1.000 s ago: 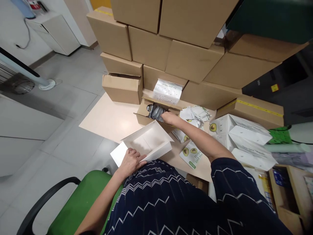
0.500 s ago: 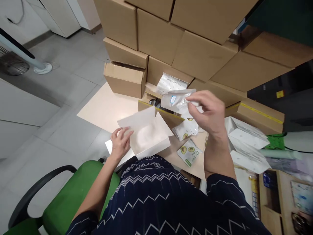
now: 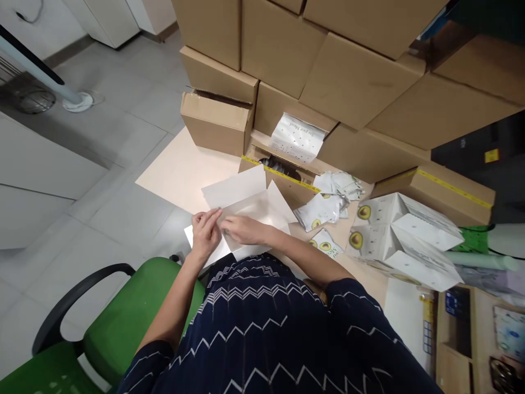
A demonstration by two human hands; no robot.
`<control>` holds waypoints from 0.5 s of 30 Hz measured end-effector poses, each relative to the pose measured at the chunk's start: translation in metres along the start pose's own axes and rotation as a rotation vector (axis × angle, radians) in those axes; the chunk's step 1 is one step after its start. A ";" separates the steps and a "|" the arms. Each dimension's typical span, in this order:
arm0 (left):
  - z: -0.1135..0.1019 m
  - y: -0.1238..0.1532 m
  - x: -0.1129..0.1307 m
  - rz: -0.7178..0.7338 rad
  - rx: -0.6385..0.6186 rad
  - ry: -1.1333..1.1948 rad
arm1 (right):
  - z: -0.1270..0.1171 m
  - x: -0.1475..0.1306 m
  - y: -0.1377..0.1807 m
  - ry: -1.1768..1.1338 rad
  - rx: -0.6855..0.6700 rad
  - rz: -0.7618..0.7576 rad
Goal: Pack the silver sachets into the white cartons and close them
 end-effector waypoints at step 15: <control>0.008 0.007 0.020 0.125 -0.461 -0.229 | 0.034 0.030 0.004 -0.700 0.050 0.178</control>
Point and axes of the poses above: each hand's wrist, its own y-axis away from the middle knuckle, its own z-axis out of the palm, x = y × z, the point moved 4 cm from there along -y, towards the middle knuckle, and after that the axes turned 2 degrees about -y, right-handed, at the moved point
